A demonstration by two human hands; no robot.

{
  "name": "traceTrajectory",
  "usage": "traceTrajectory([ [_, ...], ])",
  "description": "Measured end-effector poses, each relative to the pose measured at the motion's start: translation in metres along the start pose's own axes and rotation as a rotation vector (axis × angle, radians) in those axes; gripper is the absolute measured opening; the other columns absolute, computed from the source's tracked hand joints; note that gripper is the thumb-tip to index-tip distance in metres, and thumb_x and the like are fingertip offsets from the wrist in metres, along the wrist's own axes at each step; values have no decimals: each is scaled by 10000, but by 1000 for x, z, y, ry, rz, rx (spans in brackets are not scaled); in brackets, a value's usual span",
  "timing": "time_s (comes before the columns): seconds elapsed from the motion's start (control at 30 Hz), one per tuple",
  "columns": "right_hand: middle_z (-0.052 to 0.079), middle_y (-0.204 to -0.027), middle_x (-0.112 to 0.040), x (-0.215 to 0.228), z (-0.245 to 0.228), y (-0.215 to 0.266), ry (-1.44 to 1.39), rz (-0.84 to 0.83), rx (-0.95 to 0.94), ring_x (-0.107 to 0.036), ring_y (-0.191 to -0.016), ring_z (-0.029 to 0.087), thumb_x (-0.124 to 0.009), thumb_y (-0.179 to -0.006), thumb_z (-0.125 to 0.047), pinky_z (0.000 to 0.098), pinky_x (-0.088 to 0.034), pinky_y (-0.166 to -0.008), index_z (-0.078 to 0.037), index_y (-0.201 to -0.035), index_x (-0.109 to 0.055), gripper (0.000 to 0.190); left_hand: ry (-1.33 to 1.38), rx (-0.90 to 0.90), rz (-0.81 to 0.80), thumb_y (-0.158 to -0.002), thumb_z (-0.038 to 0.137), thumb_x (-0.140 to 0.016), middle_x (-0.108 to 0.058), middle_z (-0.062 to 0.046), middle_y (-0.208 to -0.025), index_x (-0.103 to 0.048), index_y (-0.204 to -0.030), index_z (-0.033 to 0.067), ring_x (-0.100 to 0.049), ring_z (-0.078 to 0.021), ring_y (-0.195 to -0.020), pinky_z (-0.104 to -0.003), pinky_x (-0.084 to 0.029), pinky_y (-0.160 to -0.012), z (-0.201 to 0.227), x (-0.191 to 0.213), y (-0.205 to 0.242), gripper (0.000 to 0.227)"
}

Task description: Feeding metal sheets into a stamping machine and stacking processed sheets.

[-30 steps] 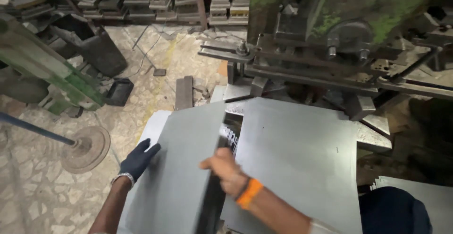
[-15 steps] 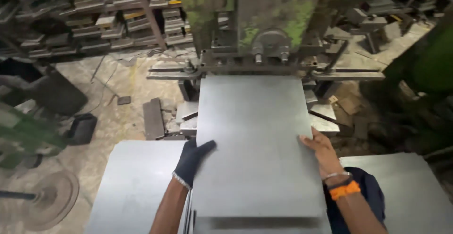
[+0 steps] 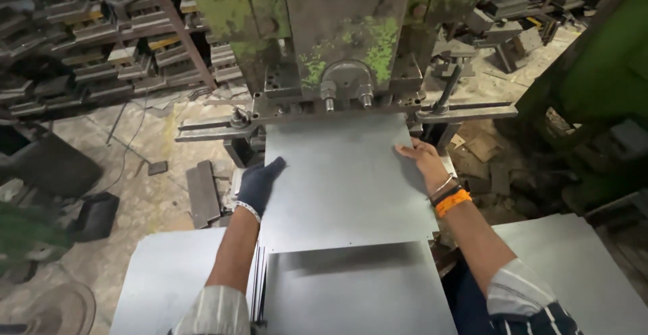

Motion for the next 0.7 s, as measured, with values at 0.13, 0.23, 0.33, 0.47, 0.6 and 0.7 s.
traceTrajectory([
  [0.13, 33, -725, -678, -12, -33, 30, 43, 36, -38, -655, -633, 106, -855, -716, -139, 235, -515, -614, -81, -926, -759, 239, 69, -1, -1, -723, 260, -975, -759, -151, -1007, -760, -1143, 19, -723, -251, -983, -404, -535, -977, -9, -6, -8, 530],
  [0.23, 28, -724, -685, -1, -13, 11, 41, 22, -41, -664, -645, 98, -882, -704, -169, 217, -504, -610, -121, -923, -776, 249, 78, 16, 20, -703, 259, -984, -762, -137, -966, -776, -1099, 43, -724, -220, -928, -392, -552, -954, 0, -7, 8, 497],
  [0.33, 14, -732, -659, -8, -22, 18, 61, 28, -10, -608, -659, 69, -890, -694, -144, 213, -498, -639, -104, -938, -778, 272, 59, 28, 17, -700, 309, -987, -765, -127, -977, -776, -1105, 64, -728, -214, -931, -384, -560, -951, 7, -10, 14, 518],
  [0.47, 49, -676, -651, -10, -28, 29, 41, 21, -62, -649, -597, 122, -862, -717, -151, 245, -513, -608, -73, -939, -763, 255, 53, 12, 34, -706, 329, -985, -755, -143, -1029, -760, -1135, 49, -700, -211, -981, -402, -530, -981, 0, -10, 3, 559],
  [0.6, 31, -672, -619, -1, -13, 13, 59, 44, -43, -577, -615, 99, -889, -690, -147, 230, -460, -623, -86, -834, -750, 209, 107, 24, 36, -706, 322, -981, -765, -156, -1061, -766, -1154, 56, -728, -234, -1008, -381, -541, -984, 2, -13, 3, 564],
  [0.7, 31, -656, -605, -7, -26, 22, 72, 40, -37, -573, -618, 87, -899, -691, -143, 222, -452, -621, -74, -811, -736, 214, 190, 30, 59, -701, 252, -990, -760, -170, -1053, -750, -1171, 14, -722, -227, -980, -382, -544, -984, 2, -13, 6, 579],
])
Point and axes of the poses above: each hand's wrist, its own y-axis away from the middle knuckle, its own x-axis out of the back of the hand, z = x × y, the point moved 1 cm from there along -y, towards the middle knuckle
